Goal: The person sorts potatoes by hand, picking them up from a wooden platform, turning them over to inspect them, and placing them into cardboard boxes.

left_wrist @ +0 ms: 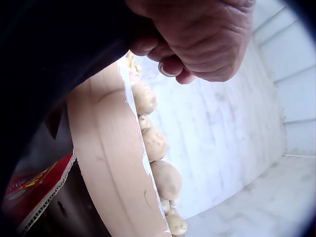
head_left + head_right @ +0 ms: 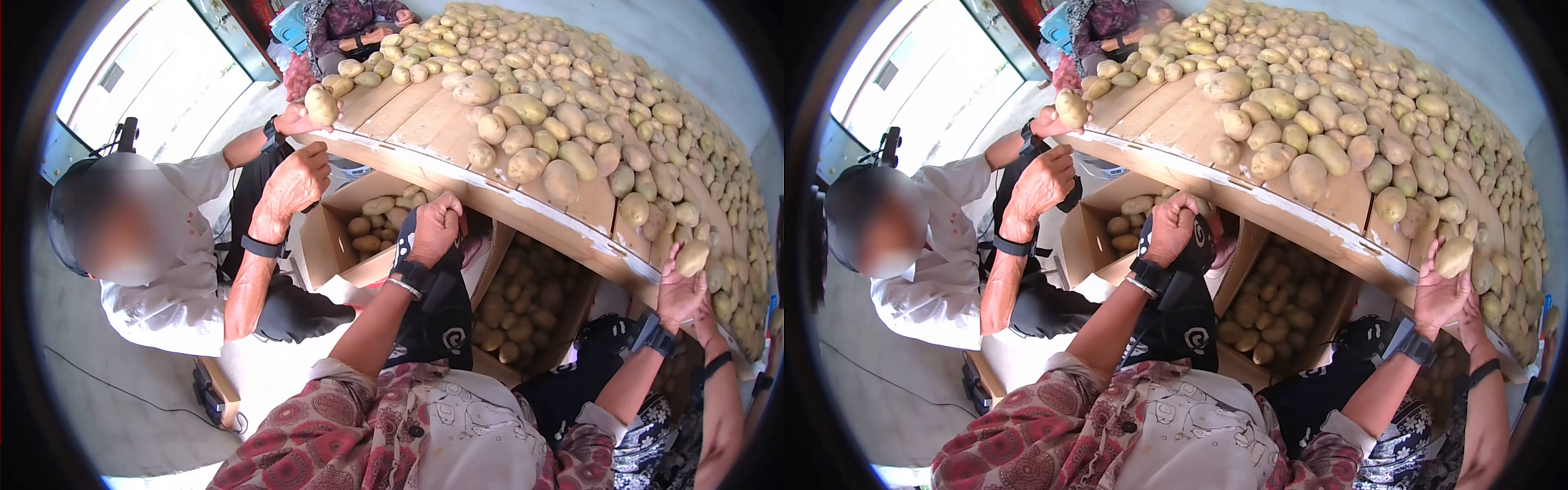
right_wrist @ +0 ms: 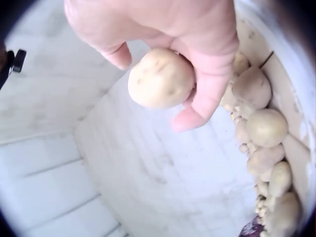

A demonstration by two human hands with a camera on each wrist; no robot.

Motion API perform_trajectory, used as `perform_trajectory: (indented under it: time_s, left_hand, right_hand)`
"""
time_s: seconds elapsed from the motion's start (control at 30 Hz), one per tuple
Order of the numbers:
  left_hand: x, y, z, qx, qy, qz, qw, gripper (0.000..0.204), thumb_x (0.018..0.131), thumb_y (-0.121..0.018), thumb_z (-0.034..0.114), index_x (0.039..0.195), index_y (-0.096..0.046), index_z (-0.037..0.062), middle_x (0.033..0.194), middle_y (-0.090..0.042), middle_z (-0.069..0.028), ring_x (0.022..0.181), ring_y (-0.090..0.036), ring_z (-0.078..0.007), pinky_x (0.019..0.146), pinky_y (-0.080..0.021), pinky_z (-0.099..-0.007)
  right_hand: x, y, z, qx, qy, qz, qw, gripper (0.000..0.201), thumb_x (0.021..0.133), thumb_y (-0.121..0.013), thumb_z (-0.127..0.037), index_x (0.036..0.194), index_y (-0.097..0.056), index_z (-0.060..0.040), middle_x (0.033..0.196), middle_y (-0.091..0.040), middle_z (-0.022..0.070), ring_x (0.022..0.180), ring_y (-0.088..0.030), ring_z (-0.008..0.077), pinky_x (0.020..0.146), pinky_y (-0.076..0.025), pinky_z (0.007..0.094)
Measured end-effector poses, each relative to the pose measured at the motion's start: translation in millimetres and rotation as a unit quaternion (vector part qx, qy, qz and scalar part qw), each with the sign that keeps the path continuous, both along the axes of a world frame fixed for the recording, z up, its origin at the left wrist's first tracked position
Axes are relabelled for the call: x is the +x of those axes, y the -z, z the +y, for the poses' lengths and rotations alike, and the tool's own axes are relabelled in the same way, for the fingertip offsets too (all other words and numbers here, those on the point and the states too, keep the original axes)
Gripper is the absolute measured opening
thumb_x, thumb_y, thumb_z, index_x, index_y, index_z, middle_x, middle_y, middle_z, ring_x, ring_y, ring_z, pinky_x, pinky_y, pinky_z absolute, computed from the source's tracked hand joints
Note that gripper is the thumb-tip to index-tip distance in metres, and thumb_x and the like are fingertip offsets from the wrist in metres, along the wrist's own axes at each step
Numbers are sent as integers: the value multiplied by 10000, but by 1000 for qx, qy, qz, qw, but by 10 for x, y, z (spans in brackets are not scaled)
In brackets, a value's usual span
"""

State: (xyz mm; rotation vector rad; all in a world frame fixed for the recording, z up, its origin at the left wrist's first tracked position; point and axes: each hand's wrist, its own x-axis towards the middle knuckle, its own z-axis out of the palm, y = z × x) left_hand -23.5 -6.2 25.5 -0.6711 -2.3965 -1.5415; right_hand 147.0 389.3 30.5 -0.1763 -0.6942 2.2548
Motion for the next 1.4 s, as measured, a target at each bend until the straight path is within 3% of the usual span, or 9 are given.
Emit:
perform_trajectory:
  time_s: [0.3,0.6,0.8,0.93,1.07,1.17,1.23,1.3,1.4]
  left_hand:
    - [-140,207,-107,-46,-49,84,994,127,732,-429,-24,710,-536,41,627,-541,-155,583,-580,-305,564,-456,-359]
    - [-26,111,13,-36,-12,64,997,126,782,-419,-23,732,-517,39,525,-554,-101,486,-592,-205,503,-468,-314]
    - [-43,201,-39,31,-20,-67,997,157,824,-478,-25,739,-572,66,608,-551,-7,539,-515,-66,499,-430,-251]
    - [-207,420,-99,13,-15,47,999,112,833,-520,-18,770,-590,43,635,-522,30,598,-473,-50,540,-408,-212]
    - [-337,545,-121,6,24,106,994,121,833,-498,-33,781,-573,46,694,-528,26,625,-448,-30,579,-390,-191]
    - [-175,458,-3,44,37,-27,998,119,857,-494,-9,820,-589,51,726,-552,23,610,-450,-36,568,-394,-190]
    - [71,407,275,110,118,-308,938,118,870,-491,12,890,-600,52,764,-586,11,608,-474,-54,558,-411,-197]
    - [259,526,488,109,236,-321,911,171,885,-496,41,1031,-582,67,849,-615,-9,665,-526,-65,592,-447,-200]
    - [593,223,799,31,305,-401,863,282,952,-477,193,1217,-482,96,1007,-607,-51,853,-593,-113,739,-491,-243]
  right_hand:
    - [-160,440,188,0,-101,-24,995,577,897,-497,-523,1209,-491,-38,909,-570,124,614,-502,131,475,-388,204]
    - [-304,220,-768,124,-221,-149,956,637,913,-317,-625,1000,-532,-32,721,-550,94,382,-372,101,347,-263,195]
    - [-101,130,-714,31,-269,-67,960,671,913,-316,-625,1050,-532,-5,860,-570,146,468,-418,105,401,-328,187]
    - [18,254,-757,-162,-395,-10,904,595,944,-392,-456,1235,-450,60,1206,-514,283,905,-585,289,780,-523,350]
    - [-77,496,-847,-214,-336,-69,915,492,916,-366,-258,1269,-401,83,1262,-464,294,971,-574,368,820,-525,391]
    - [-68,415,-833,-210,-327,-110,915,478,934,-357,-282,1265,-417,56,1218,-494,283,948,-581,353,719,-543,350]
    - [-123,558,-781,-190,-362,-106,906,467,946,-354,-305,1262,-432,31,1177,-522,273,925,-589,334,647,-548,313]
    - [-176,836,-735,-128,-553,38,822,480,956,-366,-403,1242,-471,-32,1074,-578,226,855,-601,257,504,-480,230]
    - [-107,498,-981,89,-428,-168,884,445,912,-512,-408,1212,-509,-79,980,-615,96,796,-586,156,578,-448,214]
